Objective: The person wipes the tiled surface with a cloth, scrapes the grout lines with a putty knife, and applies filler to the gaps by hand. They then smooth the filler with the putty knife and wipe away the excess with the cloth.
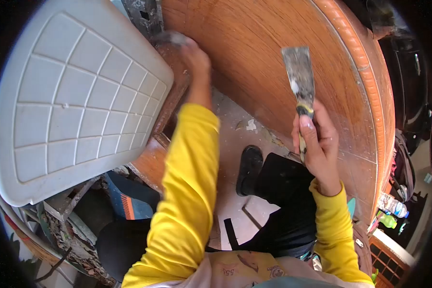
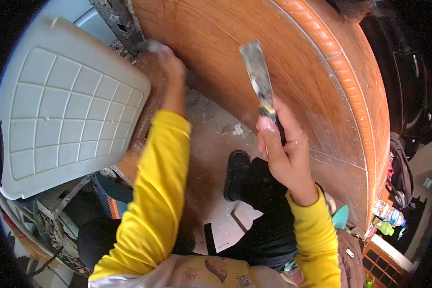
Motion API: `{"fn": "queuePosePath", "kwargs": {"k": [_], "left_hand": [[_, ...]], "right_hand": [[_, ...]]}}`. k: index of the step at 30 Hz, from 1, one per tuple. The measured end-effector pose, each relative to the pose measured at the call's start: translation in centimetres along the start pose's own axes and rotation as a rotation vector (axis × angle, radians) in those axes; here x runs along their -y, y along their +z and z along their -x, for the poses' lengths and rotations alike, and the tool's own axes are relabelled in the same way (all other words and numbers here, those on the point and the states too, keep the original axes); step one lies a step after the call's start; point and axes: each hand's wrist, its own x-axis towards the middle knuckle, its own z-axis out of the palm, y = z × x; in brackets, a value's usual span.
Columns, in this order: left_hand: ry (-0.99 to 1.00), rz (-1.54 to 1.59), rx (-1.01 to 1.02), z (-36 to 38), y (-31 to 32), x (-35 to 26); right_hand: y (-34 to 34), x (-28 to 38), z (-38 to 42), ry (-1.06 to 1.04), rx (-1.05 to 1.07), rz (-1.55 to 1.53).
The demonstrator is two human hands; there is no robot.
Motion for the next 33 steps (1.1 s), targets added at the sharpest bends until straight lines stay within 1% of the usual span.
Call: {"fn": "queuePosePath", "kwargs": {"k": [2, 3, 4, 5, 8, 10, 12, 15, 17, 20, 21, 23, 25, 26, 28, 29, 30, 31, 33], "left_hand": [[0.226, -0.076, -0.138, 5.9, 2.9, 2.6], [0.073, 0.055, -0.031, 9.5, 3.9, 4.4], [0.053, 0.065, -0.008, 13.2, 4.5, 3.3], [0.035, 0.078, 0.009, 15.0, 4.8, 1.6], [0.253, 0.209, -0.161, 11.4, 4.2, -2.3], [0.429, -0.107, -0.173, 4.9, 1.7, -4.2], [0.53, -0.613, -0.147, -1.0, -0.7, -2.8], [0.261, -1.684, 0.366, 1.3, -3.2, -4.3], [0.331, -1.476, 0.084, 4.7, -2.8, 2.6], [0.292, -1.243, 0.015, 10.0, -1.3, 3.5], [0.289, -1.19, 0.016, 9.4, -1.2, 2.7], [0.283, -1.092, 0.017, 4.7, -1.6, 0.8], [0.453, -1.385, 0.101, -2.7, -3.1, 3.9], [0.457, -1.379, 0.079, -2.6, -3.7, 4.6], [0.498, -1.353, 0.032, -2.6, -3.3, 3.8], [0.496, -1.336, 0.042, -0.7, -3.8, 3.9], [0.501, -1.316, 0.051, 3.6, -4.1, 2.7], [0.502, -1.294, 0.067, 6.1, -4.1, 2.0], [0.546, -1.306, 0.0, 7.0, -4.0, 2.7]], "right_hand": [[0.4, -0.5, 0.0, 0.025, 0.004, 0.013], [0.6, -0.7, 0.2, 0.047, 0.007, 0.026], [0.9, -0.6, 0.3, 0.015, -0.012, 0.042], [1.3, -0.4, 0.1, -0.022, -0.025, 0.059], [1.0, -0.1, 0.5, -0.11, -0.046, 0.113], [0.5, -0.1, 1.0, -0.135, -0.058, 0.135], [0.0, -0.2, 0.8, -0.136, -0.063, 0.159], [-0.8, 0.0, 0.8, -0.042, -0.041, 0.212], [-1.2, -0.4, 0.4, -0.139, -0.055, 0.251], [-1.1, -0.8, 0.3, -0.196, -0.074, 0.267], [-1.3, -0.6, 0.4, -0.187, -0.073, 0.27], [-1.5, -0.1, 0.8, -0.151, -0.068, 0.27], [-1.9, -0.4, 1.1, -0.144, -0.063, 0.29], [-2.2, -0.8, 1.1, -0.165, -0.06, 0.312], [-2.6, -1.1, 1.0, -0.205, -0.072, 0.335], [-2.6, -1.2, 0.9, -0.219, -0.066, 0.335], [-2.7, -1.2, 0.7, -0.23, -0.064, 0.328], [-2.7, -1.2, 0.5, -0.241, -0.061, 0.321], [-2.5, -0.7, 0.4, -0.237, -0.032, 0.311]]}}
